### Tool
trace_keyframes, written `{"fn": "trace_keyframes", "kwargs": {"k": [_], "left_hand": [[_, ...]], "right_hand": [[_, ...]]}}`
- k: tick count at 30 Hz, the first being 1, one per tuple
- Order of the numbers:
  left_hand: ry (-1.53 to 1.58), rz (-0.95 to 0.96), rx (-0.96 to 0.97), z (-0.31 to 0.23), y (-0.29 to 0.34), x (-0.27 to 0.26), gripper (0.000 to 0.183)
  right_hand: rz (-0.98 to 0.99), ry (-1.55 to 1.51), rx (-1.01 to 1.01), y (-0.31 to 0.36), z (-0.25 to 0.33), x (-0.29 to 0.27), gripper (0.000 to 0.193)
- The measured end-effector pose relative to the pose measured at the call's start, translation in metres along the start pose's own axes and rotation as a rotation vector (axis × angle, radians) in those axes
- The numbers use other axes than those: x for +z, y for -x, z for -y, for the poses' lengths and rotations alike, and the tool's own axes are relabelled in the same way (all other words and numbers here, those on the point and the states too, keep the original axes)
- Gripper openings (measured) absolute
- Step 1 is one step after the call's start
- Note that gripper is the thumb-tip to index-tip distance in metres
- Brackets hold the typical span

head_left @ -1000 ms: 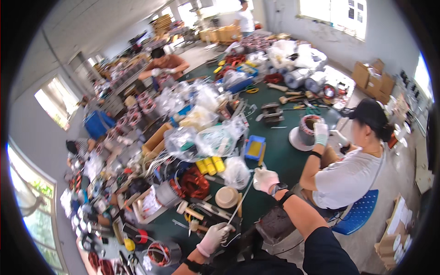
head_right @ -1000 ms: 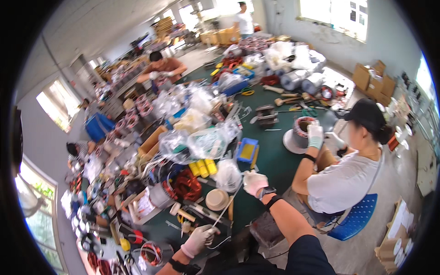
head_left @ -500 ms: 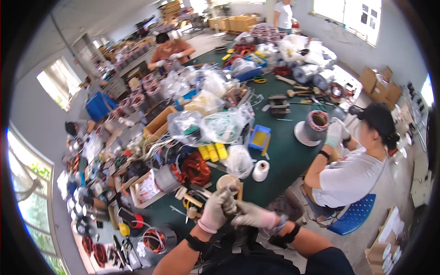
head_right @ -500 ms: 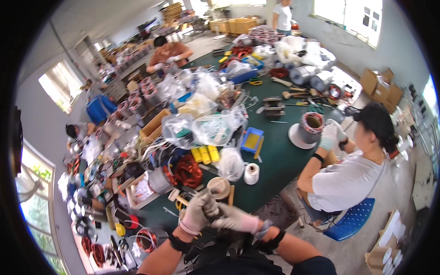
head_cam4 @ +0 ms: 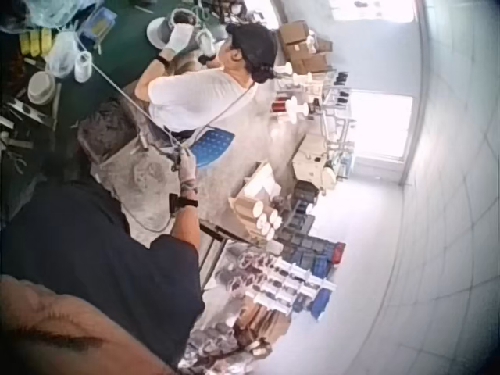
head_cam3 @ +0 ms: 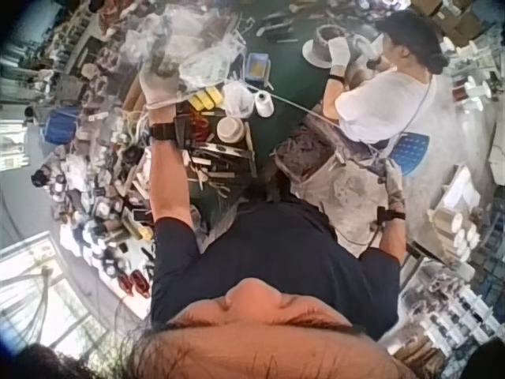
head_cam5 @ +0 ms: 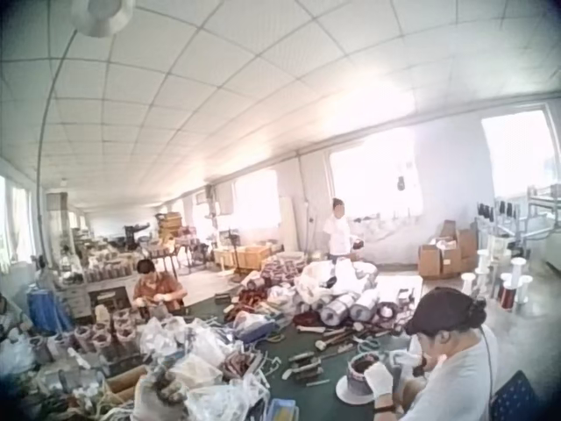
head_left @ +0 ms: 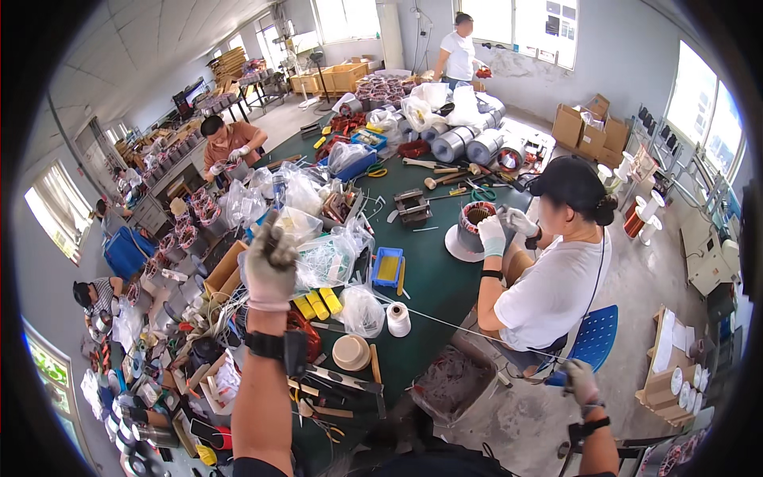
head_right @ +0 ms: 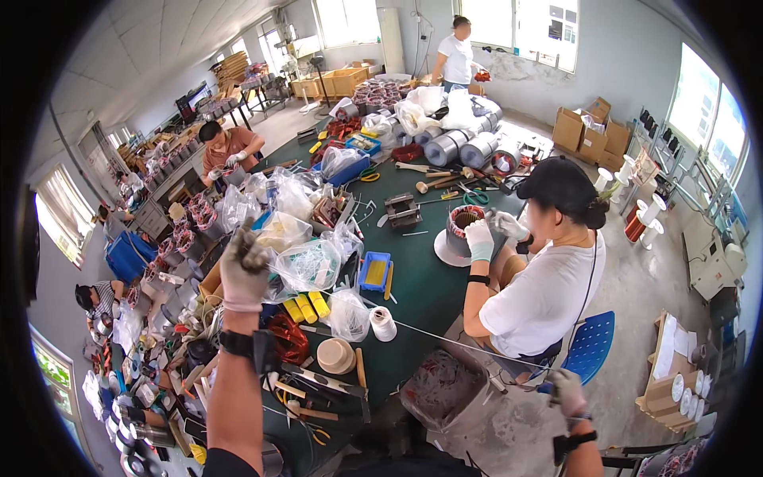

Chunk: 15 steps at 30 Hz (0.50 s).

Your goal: Winding wires through a motor stator and securing them with tape and scissors.

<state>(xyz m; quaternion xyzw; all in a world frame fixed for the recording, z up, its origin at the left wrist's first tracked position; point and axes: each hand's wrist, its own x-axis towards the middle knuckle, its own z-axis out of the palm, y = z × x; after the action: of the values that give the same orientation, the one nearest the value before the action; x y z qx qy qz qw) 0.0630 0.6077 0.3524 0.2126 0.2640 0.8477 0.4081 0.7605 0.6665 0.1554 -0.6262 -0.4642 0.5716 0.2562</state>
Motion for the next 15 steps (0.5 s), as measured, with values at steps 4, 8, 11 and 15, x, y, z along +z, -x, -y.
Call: {"fn": "trace_keyframes", "kwargs": {"k": [4,8,11,15], "left_hand": [[-0.04,-0.122,0.055,-0.048,-0.021,0.002,0.033],[-0.131,-0.151,0.1,-0.137,-0.056,-0.054,0.022],[-0.157,-0.371,0.179,-0.2,-0.052,-0.1,0.019],[-0.453,-0.329,0.339,-0.321,-0.039,-0.12,0.016]], "right_hand": [[-0.369,-0.161,0.21,0.013,-0.131,-0.177,0.019],[-0.75,-0.276,0.453,0.078,-0.233,-0.354,0.025],[-0.884,-0.138,0.572,0.146,-0.215,-0.431,0.039],[-0.698,0.073,0.574,0.106,-0.202,-0.366,0.039]]}}
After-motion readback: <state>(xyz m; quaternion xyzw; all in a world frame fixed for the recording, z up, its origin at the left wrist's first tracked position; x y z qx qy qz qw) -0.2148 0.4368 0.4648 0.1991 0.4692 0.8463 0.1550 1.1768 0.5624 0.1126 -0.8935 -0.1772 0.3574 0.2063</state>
